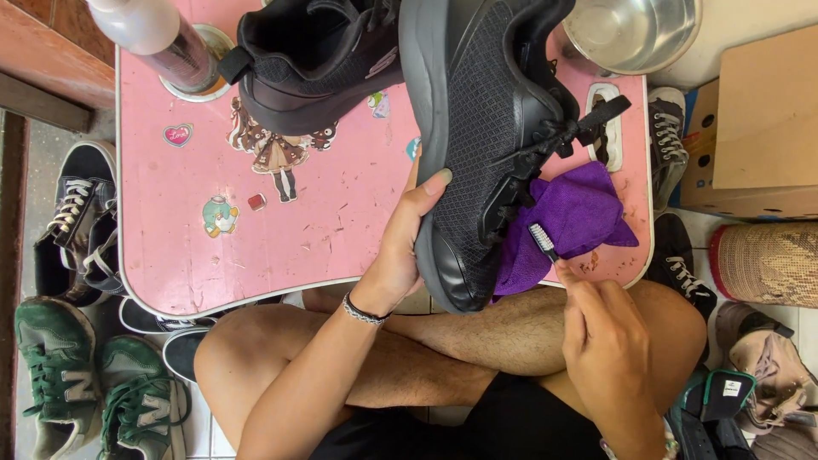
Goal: Cleaning the upper and midsole of a black sneaker using a small brush and a purple cloth.
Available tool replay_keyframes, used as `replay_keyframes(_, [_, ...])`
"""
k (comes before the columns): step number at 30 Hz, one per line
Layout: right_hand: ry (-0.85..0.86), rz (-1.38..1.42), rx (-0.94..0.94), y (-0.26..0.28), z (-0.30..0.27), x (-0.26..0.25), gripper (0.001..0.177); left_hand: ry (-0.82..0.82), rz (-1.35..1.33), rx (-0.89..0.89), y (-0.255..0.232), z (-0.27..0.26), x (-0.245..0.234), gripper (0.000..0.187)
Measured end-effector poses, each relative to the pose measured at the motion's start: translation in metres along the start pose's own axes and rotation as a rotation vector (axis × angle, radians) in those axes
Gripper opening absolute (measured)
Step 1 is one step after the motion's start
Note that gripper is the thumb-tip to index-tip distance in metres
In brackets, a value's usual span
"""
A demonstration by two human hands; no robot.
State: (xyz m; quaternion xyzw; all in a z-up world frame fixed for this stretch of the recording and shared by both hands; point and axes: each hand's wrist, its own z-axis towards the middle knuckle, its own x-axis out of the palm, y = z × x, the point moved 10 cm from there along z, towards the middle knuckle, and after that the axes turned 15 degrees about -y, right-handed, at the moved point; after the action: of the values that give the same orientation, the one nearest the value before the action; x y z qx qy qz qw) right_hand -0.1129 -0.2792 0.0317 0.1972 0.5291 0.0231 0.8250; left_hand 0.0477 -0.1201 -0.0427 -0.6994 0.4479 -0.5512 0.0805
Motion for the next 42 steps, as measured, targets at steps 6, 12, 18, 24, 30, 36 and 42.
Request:
replay_keyframes(6, [0.052,-0.080,0.039,-0.022,-0.019,-0.017,0.042,-0.043,-0.046,-0.055,0.009,0.004,-0.010,0.065])
replay_keyframes(12, [-0.007,-0.076,0.154,-0.014,0.004,-0.049,0.035,-0.029,-0.082,-0.072,0.006,-0.002,-0.012,0.055])
replay_keyframes(18, [-0.003,-0.012,0.187,-0.007,0.038,0.010,0.074,0.048,0.045,0.129,-0.037,-0.018,0.000,0.063])
replay_keyframes(24, [-0.040,-0.002,0.039,-0.009,0.073,0.047,0.050,0.089,0.385,0.581,-0.112,-0.047,0.017,0.078])
replay_keyframes(30, [-0.158,0.178,0.008,0.020,0.102,0.009,0.042,0.111,0.515,0.719,-0.126,-0.052,0.023,0.077])
replay_keyframes(36, [-0.218,0.667,0.178,0.042,0.117,-0.025,0.033,0.125,0.555,0.699,-0.122,-0.045,0.024,0.082])
replay_keyframes(42, [-0.159,0.791,0.076,0.060,0.137,-0.020,0.041,0.224,0.645,0.638,-0.123,-0.051,0.038,0.098])
